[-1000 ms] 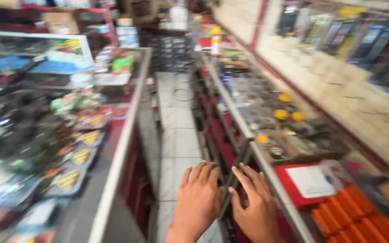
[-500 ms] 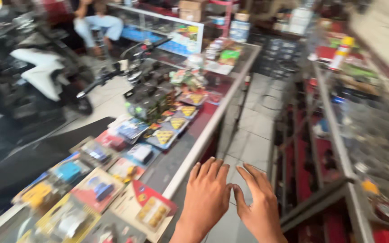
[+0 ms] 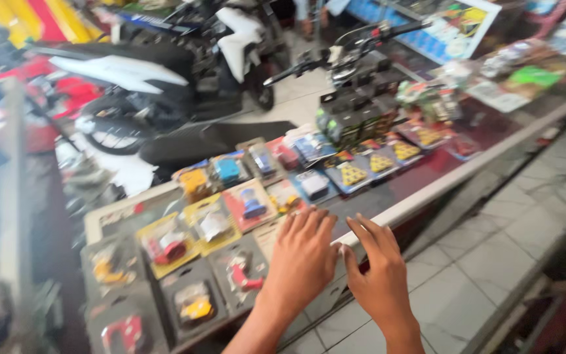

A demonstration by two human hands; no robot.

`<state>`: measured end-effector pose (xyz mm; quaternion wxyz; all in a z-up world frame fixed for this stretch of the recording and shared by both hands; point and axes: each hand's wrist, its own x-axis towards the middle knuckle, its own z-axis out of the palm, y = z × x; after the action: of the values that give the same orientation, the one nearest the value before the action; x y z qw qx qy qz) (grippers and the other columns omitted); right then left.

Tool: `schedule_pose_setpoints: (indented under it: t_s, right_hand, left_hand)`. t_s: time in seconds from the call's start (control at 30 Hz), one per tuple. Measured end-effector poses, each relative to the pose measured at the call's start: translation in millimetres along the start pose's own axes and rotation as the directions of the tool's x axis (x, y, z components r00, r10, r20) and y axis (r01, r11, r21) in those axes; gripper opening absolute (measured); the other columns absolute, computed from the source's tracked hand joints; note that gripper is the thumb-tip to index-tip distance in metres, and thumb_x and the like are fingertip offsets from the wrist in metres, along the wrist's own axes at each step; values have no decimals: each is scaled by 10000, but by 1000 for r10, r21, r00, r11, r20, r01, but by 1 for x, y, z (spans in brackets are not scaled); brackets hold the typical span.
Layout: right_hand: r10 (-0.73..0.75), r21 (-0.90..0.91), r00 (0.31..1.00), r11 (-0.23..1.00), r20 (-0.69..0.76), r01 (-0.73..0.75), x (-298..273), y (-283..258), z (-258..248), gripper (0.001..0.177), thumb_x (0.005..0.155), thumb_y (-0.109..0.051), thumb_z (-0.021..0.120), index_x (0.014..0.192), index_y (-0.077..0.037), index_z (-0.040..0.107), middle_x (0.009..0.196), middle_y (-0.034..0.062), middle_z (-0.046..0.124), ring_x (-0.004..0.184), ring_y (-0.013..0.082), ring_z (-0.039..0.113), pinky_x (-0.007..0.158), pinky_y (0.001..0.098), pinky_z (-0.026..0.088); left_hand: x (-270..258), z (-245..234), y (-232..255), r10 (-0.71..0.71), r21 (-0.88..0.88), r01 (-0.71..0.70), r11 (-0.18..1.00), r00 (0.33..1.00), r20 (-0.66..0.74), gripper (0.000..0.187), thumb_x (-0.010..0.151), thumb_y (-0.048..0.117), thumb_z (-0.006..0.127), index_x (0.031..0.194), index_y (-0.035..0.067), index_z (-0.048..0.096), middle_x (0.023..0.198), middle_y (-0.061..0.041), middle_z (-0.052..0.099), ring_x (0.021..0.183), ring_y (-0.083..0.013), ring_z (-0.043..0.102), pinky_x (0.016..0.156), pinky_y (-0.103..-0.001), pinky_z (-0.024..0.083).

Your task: The person organizes motorcycle parts and accessories on a display counter by picking up items in packaging and placing them onto a hanging display rack or arranging them on the glass surface.

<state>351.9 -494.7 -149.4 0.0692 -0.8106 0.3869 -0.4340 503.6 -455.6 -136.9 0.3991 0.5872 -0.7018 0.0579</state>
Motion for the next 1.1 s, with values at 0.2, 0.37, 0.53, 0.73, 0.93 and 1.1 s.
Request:
schedule_pose_setpoints:
  t_s: [0.2, 0.37, 0.53, 0.73, 0.93, 1.1]
  right_hand:
    - [-122, 118, 989, 987, 80, 112, 16, -11, 29, 447, 854, -119, 711, 1291, -47, 651, 1290, 157, 654, 1152, 393, 597, 1040, 489, 450]
    - [-210, 168, 970, 968, 119, 189, 38, -26, 47, 433, 844, -113, 701, 1273, -67, 668, 1261, 146, 670, 1131, 383, 606, 1034, 480, 455]
    - [-359, 307, 923, 902, 141, 304, 78, -40, 75, 424, 868, -124, 691, 1284, -51, 651, 1238, 178, 682, 1170, 382, 633, 1009, 450, 498]
    - [-444, 346, 853, 873, 275, 342, 131, -57, 133, 444, 834, -160, 726, 1262, -52, 678, 1170, 197, 708, 1096, 396, 656, 929, 462, 527]
    - [-285, 379, 739, 924, 610, 44, 178, -53, 248, 495, 821, -262, 742, 1273, -74, 669, 1118, 150, 750, 1015, 279, 749, 894, 382, 579]
    - [-181, 280, 658, 959, 731, -47, 191, -24, 337, 639, 815, -328, 759, 1350, -26, 583, 1130, 192, 756, 1051, 302, 748, 913, 389, 571]
  left_hand:
    - [-11, -37, -19, -102, 81, 106, 991, 993, -51, 507, 798, 158, 724, 1284, 50, 628, 1207, -148, 661, 1179, -340, 597, 1002, -475, 446]
    - [-8, -76, -58, -300, 162, 311, 937, 950, -86, 376, 859, 257, 721, 1149, 41, 619, 1078, -154, 664, 1033, -373, 646, 845, -484, 522]
    - [5, -122, -117, -529, 323, 528, 785, 844, -94, 408, 887, 363, 701, 1106, 30, 614, 1064, -175, 668, 1025, -403, 643, 815, -530, 518]
    - [25, -131, -197, -741, 382, 675, 631, 670, 39, 462, 892, 435, 687, 1093, 19, 686, 1189, -224, 705, 1152, -415, 651, 963, -529, 514]
    - [43, -96, -265, -891, 287, 843, 455, 432, 141, 593, 868, 453, 688, 1315, 63, 662, 1361, -235, 624, 1284, -404, 596, 1085, -468, 474]
    - [40, -50, -328, -893, 201, 871, 448, 423, 153, 535, 844, 354, 680, 1265, 24, 691, 1312, -264, 649, 1249, -414, 623, 1058, -461, 502]
